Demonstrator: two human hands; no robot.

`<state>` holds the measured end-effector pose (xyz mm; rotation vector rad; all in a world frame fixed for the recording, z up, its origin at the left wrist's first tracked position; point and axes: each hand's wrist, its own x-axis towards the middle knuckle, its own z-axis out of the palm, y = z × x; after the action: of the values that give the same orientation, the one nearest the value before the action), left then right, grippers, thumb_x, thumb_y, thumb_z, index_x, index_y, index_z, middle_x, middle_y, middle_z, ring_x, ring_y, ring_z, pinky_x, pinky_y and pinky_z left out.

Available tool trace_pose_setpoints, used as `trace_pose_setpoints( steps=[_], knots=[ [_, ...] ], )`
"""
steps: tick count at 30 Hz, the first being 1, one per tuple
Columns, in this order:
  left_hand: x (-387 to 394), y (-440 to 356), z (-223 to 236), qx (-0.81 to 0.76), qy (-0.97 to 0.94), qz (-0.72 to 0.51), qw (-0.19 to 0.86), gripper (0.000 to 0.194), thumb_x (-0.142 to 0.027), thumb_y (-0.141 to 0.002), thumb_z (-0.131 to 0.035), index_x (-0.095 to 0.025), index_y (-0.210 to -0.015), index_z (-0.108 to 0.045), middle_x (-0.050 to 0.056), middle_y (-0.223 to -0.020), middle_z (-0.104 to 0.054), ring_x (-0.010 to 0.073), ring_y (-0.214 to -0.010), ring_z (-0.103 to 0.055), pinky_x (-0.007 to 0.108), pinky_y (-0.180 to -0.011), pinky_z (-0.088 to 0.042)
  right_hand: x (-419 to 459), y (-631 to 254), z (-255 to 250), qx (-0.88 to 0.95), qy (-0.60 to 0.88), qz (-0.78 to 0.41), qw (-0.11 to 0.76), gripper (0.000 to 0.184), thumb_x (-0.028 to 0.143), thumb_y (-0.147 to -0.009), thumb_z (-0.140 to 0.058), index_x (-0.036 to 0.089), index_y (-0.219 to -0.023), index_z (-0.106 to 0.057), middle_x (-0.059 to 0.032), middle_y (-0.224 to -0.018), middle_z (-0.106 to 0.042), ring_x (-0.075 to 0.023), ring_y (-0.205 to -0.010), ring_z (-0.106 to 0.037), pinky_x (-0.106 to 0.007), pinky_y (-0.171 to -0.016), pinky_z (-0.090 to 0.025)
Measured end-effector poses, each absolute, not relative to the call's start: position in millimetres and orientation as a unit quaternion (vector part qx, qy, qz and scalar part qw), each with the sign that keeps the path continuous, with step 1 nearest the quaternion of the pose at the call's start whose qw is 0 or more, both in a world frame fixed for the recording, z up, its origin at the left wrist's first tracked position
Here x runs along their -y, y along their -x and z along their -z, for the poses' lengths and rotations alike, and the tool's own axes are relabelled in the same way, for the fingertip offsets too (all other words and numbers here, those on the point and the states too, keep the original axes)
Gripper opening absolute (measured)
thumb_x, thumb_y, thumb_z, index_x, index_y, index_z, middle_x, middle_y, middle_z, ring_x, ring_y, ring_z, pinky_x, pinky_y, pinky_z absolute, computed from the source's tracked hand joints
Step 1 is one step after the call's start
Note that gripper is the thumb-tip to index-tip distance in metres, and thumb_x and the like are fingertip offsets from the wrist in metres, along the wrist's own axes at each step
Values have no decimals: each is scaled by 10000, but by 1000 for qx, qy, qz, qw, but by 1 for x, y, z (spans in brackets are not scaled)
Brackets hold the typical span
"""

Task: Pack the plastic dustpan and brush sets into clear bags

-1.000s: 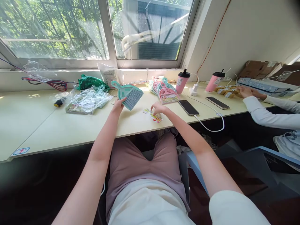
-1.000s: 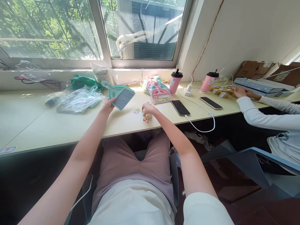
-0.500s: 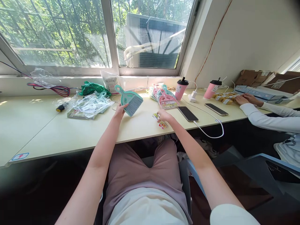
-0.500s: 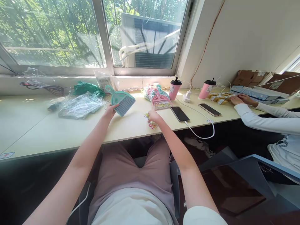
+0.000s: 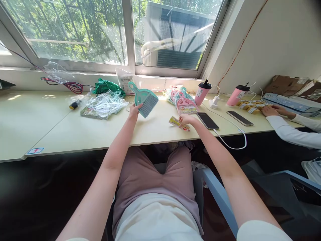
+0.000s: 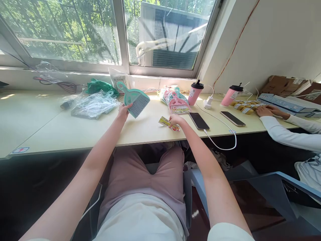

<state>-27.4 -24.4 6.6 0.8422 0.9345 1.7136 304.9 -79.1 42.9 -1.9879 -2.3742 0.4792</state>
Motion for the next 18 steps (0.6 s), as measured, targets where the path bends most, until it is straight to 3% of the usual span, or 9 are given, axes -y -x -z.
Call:
trace_pose_setpoints(
  steps=[3, 5, 9, 13, 18],
  knots=[
    [25, 25, -7, -373, -345, -701, 500, 343, -124, -591, -852, -172, -892, -694, 74, -925, -762, 312, -1137, -706, 441, -1031, -557, 83, -300, -37, 724, 627, -270, 101, 298, 179, -617, -930, 156, -821, -715, -76, -922, -787, -277, -936, -747, -310, -804, -574],
    [26, 22, -7, -357, -337, -704, 513, 383, -109, -609, -834, -183, -957, -691, 68, -962, -764, 296, -1137, -705, 422, -1025, -562, 85, -287, -36, 690, 572, -382, 226, 339, 232, -668, -925, 166, -922, -711, -81, -957, -788, -261, -974, -748, -341, -868, -594],
    [27, 17, -7, -330, -315, -713, 533, 527, -93, -674, -790, -250, -1162, -666, 34, -1034, -765, 255, -1122, -712, 377, -982, -590, 83, -240, -43, 586, 452, -500, 449, 236, 356, -906, -764, 189, -1057, -690, -102, -1051, -780, -236, -1043, -746, -379, -934, -619],
    [29, 16, -8, -344, -305, -699, 547, 587, -97, -730, -759, -281, -1270, -618, 28, -1079, -765, 258, -1117, -725, 391, -955, -614, 74, -190, -50, 553, 493, -502, 446, 264, 423, -1027, -612, 182, -1100, -691, -89, -1016, -778, -186, -929, -739, -267, -758, -604],
    [34, 13, -10, -329, -324, -688, 560, 567, -127, -763, -780, -236, -1294, -614, 63, -1156, -773, 281, -1170, -723, 420, -1008, -605, 61, -149, -47, 468, 527, -499, 504, 352, 460, -873, -828, 177, -1050, -716, -14, -905, -762, -68, -579, -549, -183, -508, -427]
  ],
)
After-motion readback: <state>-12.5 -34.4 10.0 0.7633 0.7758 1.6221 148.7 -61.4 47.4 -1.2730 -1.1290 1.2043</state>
